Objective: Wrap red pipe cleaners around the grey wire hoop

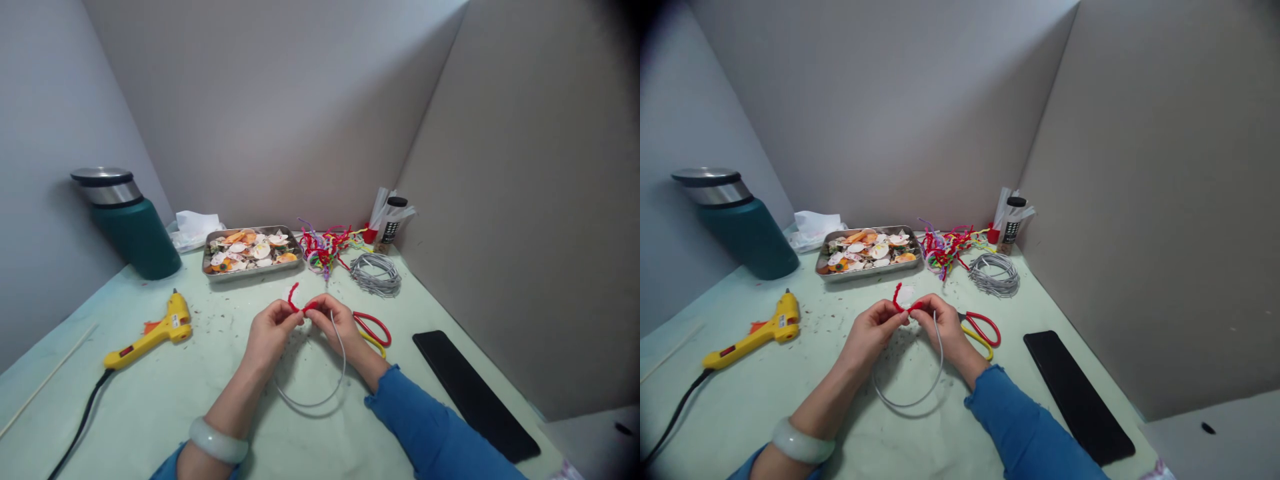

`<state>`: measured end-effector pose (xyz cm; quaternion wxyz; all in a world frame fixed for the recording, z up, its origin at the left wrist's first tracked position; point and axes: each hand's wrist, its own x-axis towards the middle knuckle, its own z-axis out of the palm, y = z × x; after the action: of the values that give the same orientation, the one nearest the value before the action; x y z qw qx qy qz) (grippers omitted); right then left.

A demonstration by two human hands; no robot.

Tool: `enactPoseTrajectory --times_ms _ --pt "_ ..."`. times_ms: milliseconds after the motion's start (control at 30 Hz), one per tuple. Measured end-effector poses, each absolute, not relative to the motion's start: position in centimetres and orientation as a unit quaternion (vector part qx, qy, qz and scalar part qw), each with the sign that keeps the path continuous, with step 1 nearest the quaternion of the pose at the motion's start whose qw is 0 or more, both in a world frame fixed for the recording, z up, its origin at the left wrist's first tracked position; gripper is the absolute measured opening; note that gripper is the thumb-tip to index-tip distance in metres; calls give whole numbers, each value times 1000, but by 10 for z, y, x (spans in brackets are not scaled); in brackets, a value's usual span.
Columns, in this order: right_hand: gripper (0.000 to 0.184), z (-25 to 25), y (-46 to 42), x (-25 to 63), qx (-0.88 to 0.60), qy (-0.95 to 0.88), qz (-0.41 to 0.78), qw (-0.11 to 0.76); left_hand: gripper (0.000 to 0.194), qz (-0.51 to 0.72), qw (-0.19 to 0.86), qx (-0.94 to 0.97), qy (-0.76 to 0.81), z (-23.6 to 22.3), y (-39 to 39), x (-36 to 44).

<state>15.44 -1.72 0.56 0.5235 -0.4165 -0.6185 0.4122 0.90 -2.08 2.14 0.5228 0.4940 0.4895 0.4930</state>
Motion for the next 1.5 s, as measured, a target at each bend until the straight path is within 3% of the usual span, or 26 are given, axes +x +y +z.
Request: enactPoseTrajectory --times_ms 133,433,633,967,1500 --pt "9 6 -17 155 -418 -614 421 520 24 488 533 493 485 21 -21 9" --pt "15 11 -20 155 -381 -616 475 500 30 423 670 430 433 23 -23 6" --pt "12 8 -20 159 -377 -665 433 478 28 426 644 444 455 24 -23 7" --pt "9 13 -22 157 -408 -648 414 493 14 451 502 566 473 19 -20 7" --pt "9 9 -18 157 -356 -700 356 506 15 430 508 573 478 11 -16 7"
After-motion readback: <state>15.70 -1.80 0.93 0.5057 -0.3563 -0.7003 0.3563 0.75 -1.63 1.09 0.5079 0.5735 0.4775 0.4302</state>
